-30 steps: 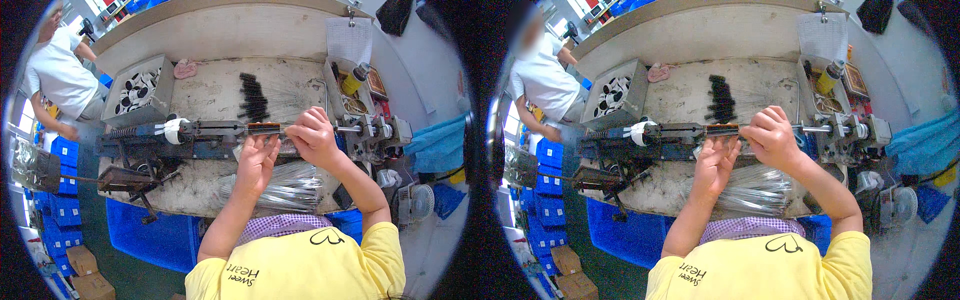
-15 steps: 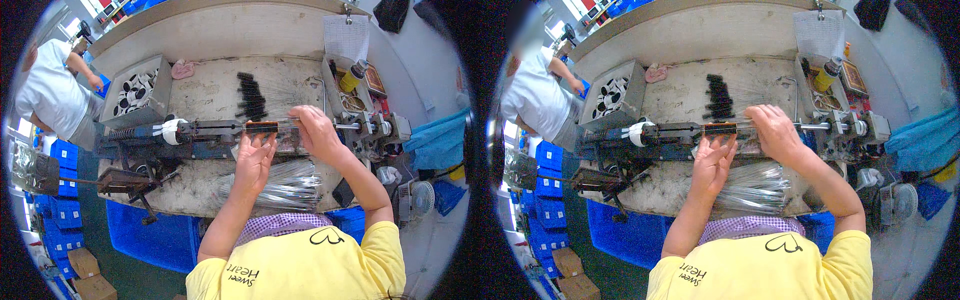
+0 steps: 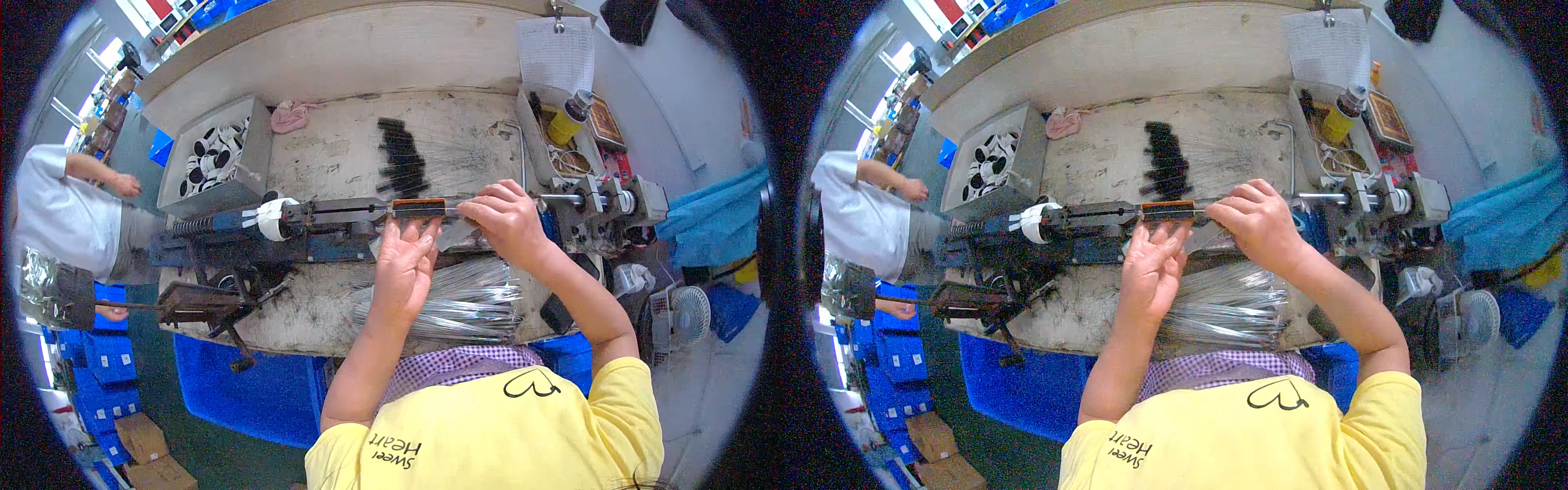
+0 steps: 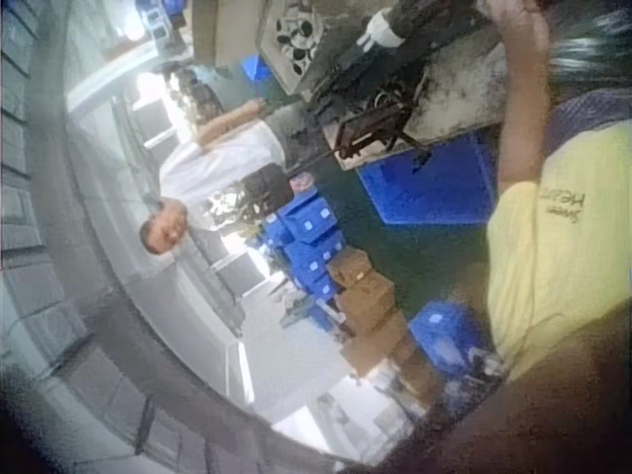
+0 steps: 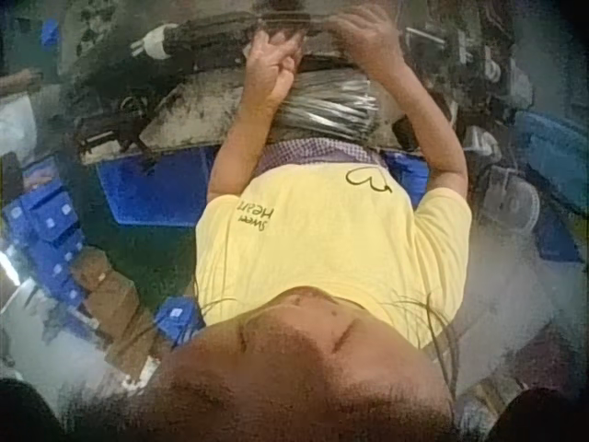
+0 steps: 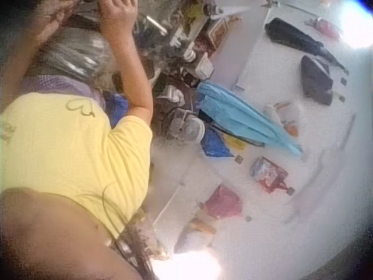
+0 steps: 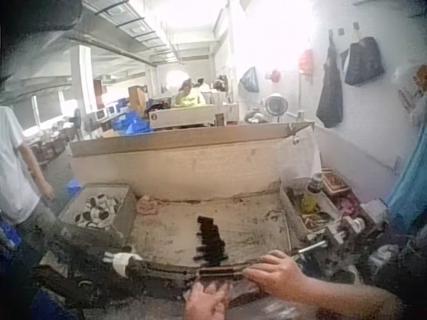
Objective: Manually assemble small industrial components using a specialized fixture and materials.
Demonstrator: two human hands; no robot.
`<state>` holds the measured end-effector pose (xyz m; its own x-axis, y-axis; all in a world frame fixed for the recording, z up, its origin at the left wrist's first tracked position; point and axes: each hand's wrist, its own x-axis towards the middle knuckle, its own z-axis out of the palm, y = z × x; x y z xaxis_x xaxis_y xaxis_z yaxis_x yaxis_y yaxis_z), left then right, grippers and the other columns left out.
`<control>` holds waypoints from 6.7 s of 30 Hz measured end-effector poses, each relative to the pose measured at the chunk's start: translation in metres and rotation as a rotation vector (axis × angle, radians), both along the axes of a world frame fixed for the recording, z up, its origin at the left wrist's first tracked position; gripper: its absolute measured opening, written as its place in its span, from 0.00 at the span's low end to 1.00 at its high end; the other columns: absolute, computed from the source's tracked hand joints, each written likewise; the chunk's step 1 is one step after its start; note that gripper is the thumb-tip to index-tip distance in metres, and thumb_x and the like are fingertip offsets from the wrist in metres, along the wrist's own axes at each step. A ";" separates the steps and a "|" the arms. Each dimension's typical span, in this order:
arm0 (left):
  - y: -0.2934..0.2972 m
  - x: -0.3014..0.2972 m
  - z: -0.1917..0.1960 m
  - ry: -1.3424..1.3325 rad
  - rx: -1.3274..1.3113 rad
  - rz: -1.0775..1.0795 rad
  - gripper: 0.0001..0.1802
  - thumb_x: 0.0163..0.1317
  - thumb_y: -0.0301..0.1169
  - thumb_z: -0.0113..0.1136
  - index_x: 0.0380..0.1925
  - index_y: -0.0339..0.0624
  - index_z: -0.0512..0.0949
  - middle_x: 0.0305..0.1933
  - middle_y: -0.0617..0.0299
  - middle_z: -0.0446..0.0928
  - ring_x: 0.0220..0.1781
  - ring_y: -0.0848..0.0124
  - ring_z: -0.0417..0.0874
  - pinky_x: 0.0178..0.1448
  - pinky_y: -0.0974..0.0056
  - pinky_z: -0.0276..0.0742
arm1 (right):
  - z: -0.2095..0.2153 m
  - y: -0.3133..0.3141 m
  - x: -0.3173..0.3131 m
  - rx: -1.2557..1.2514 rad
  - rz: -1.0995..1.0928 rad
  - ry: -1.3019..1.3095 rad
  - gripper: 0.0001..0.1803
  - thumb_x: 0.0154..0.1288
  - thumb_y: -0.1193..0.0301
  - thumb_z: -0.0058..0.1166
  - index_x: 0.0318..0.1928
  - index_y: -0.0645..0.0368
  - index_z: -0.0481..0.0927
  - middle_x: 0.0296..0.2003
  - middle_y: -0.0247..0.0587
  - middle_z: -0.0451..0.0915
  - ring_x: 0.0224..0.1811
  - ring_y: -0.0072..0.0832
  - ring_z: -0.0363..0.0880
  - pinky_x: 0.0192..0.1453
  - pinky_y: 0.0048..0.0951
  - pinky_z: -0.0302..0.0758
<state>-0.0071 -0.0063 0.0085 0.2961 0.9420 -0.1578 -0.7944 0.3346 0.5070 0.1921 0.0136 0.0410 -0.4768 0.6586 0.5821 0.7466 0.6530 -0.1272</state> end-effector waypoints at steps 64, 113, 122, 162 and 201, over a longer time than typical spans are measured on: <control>-0.023 -0.011 0.042 -0.751 0.039 -0.328 0.26 0.68 0.57 0.47 0.31 0.45 0.72 0.18 0.68 0.60 0.17 0.75 0.64 0.22 0.67 0.68 | -0.009 0.019 0.008 -0.212 -0.202 0.381 0.06 0.61 0.78 0.53 0.39 0.60 0.73 0.34 0.51 0.76 0.34 0.53 0.77 0.35 0.44 0.74; -0.014 -0.060 -0.016 -0.813 -0.107 -0.155 0.23 0.71 0.46 0.47 0.50 0.37 0.73 0.38 0.59 0.78 0.33 0.66 0.77 0.32 0.63 0.75 | -0.004 0.051 -0.068 -0.632 0.176 0.243 0.08 0.60 0.73 0.56 0.40 0.60 0.80 0.23 0.52 0.79 0.28 0.50 0.80 0.32 0.41 0.76; -0.006 -0.031 -0.063 1.442 0.326 0.448 0.18 0.60 0.33 0.61 0.44 0.32 0.70 0.37 0.49 0.77 0.39 0.54 0.79 0.44 0.54 0.75 | 0.002 0.053 -0.082 -0.655 0.082 0.257 0.11 0.63 0.65 0.55 0.38 0.60 0.76 0.25 0.56 0.79 0.32 0.57 0.79 0.36 0.51 0.75; -0.019 0.008 0.004 0.616 0.185 0.229 0.12 0.71 0.35 0.53 0.39 0.38 0.80 0.31 0.57 0.82 0.24 0.74 0.80 0.25 0.70 0.75 | 0.020 0.014 0.050 -0.161 -0.158 0.364 0.05 0.61 0.79 0.54 0.38 0.63 0.75 0.32 0.51 0.79 0.35 0.46 0.80 0.37 0.37 0.76; 0.007 -0.002 0.004 -0.177 -0.071 -0.082 0.21 0.65 0.15 0.49 0.58 0.37 0.63 0.61 0.49 0.68 0.67 0.47 0.69 0.71 0.47 0.68 | 0.015 0.036 0.016 -0.636 -0.183 0.786 0.08 0.71 0.72 0.50 0.41 0.64 0.79 0.29 0.34 0.81 0.24 0.15 0.73 0.28 0.21 0.71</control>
